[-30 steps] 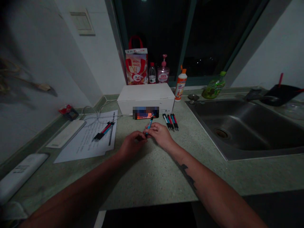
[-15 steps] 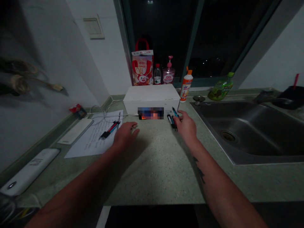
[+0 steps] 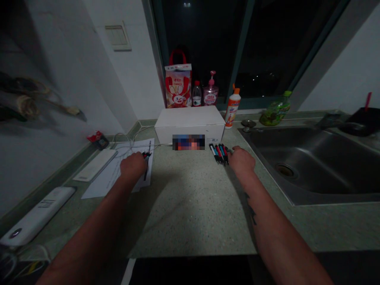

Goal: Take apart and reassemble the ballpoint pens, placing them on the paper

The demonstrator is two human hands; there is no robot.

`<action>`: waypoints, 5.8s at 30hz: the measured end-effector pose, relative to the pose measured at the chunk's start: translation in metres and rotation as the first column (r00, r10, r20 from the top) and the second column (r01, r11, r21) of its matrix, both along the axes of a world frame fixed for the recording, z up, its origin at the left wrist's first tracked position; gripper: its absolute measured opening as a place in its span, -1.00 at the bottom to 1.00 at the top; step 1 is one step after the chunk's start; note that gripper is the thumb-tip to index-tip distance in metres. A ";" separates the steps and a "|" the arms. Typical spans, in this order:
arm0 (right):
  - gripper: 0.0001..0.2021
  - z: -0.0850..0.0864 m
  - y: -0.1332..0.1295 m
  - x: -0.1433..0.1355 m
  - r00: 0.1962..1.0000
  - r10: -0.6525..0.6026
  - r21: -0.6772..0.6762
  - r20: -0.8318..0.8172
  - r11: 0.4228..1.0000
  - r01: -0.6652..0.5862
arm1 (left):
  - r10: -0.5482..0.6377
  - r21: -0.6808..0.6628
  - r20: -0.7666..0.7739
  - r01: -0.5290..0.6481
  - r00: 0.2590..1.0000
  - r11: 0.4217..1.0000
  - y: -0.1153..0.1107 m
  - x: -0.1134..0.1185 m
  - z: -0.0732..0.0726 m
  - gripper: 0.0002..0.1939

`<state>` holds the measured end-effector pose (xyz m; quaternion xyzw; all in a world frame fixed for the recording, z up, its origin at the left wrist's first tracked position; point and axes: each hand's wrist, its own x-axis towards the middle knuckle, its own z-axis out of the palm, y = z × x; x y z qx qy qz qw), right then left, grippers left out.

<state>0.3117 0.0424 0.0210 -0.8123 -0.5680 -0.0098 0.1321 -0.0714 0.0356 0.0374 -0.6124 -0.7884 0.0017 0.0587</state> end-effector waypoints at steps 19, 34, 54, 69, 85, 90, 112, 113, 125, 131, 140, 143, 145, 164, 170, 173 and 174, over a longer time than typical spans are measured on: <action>-0.76 -0.018 -0.033 -0.097 0.343 0.705 0.395 -0.621 0.659 -0.640 | -0.660 0.278 0.540 0.630 0.522 0.725 -0.040 0.085 -0.013 -0.75; -0.62 -0.010 -0.019 -0.083 0.144 0.429 0.350 -0.892 0.856 -0.380 | -0.440 0.338 0.825 0.313 0.356 0.888 -0.028 0.078 -0.016 -0.78; -0.83 -0.012 -0.026 -0.080 0.406 0.672 0.328 -0.619 0.691 -0.644 | -0.469 0.382 0.827 0.302 0.311 0.874 -0.029 0.082 -0.022 -0.78; -0.88 -0.014 -0.027 -0.080 0.475 0.714 0.319 -0.514 0.673 -0.667 | -0.414 0.310 0.831 0.309 0.372 0.899 -0.027 0.081 -0.024 -0.81; -0.88 -0.014 -0.028 -0.079 0.487 0.709 0.310 -0.509 0.679 -0.665 | -0.386 0.278 0.823 0.297 0.417 0.914 -0.027 0.080 -0.024 -0.59; -0.88 -0.014 -0.027 -0.079 0.493 0.704 0.304 -0.512 0.685 -0.662 | -0.374 0.293 0.841 0.252 0.391 0.922 -0.028 0.081 -0.020 -0.67; -0.79 -0.019 -0.018 -0.067 0.708 0.641 0.389 -0.297 0.758 -0.524 | -0.610 0.256 0.650 0.625 0.454 0.738 -0.036 0.085 -0.032 -0.85; -0.80 -0.016 -0.021 -0.068 0.703 0.673 0.371 -0.228 0.728 -0.576 | -0.632 0.256 0.618 0.640 0.467 0.724 -0.036 0.086 -0.032 -0.87; -0.79 -0.003 -0.035 -0.093 0.539 0.824 0.232 0.176 0.497 -0.836 | -0.450 0.261 0.805 0.449 0.387 0.854 -0.033 0.091 -0.033 -0.80; -0.80 -0.005 -0.034 -0.088 0.582 0.809 0.275 0.082 0.543 -0.794 | -0.405 0.259 0.826 0.375 0.391 0.890 -0.028 0.090 -0.036 -0.88; -0.80 -0.021 -0.022 -0.083 0.705 0.707 0.257 -0.060 0.693 -0.673 | -0.548 0.296 0.610 0.477 0.572 0.827 -0.022 0.084 -0.046 -0.92; -0.80 -0.028 -0.017 -0.086 0.691 0.720 0.192 -0.057 0.687 -0.700 | -0.562 0.286 0.589 0.501 0.581 0.817 -0.022 0.086 -0.045 -0.91; -0.78 -0.029 -0.016 -0.087 0.691 0.721 0.183 -0.051 0.687 -0.704 | -0.564 0.279 0.582 0.508 0.586 0.815 -0.023 0.087 -0.044 -0.90; -0.83 -0.021 -0.019 -0.090 0.661 0.747 0.217 -0.071 0.658 -0.721 | -0.621 0.177 0.529 0.641 0.578 0.747 -0.042 0.089 -0.025 -0.91; -0.86 -0.006 -0.033 -0.086 0.625 0.772 0.263 -0.119 0.631 -0.730 | -0.671 0.212 0.488 0.670 0.558 0.712 -0.042 0.091 -0.027 -0.94; -0.86 -0.002 -0.037 -0.087 0.577 0.809 0.225 -0.113 0.586 -0.778 | -0.658 0.253 0.455 0.621 0.600 0.742 -0.037 0.087 -0.026 -0.92; -0.87 -0.002 -0.038 -0.087 0.563 0.820 0.217 -0.104 0.571 -0.792 | -0.652 0.262 0.444 0.607 0.615 0.750 -0.036 0.085 -0.025 -0.92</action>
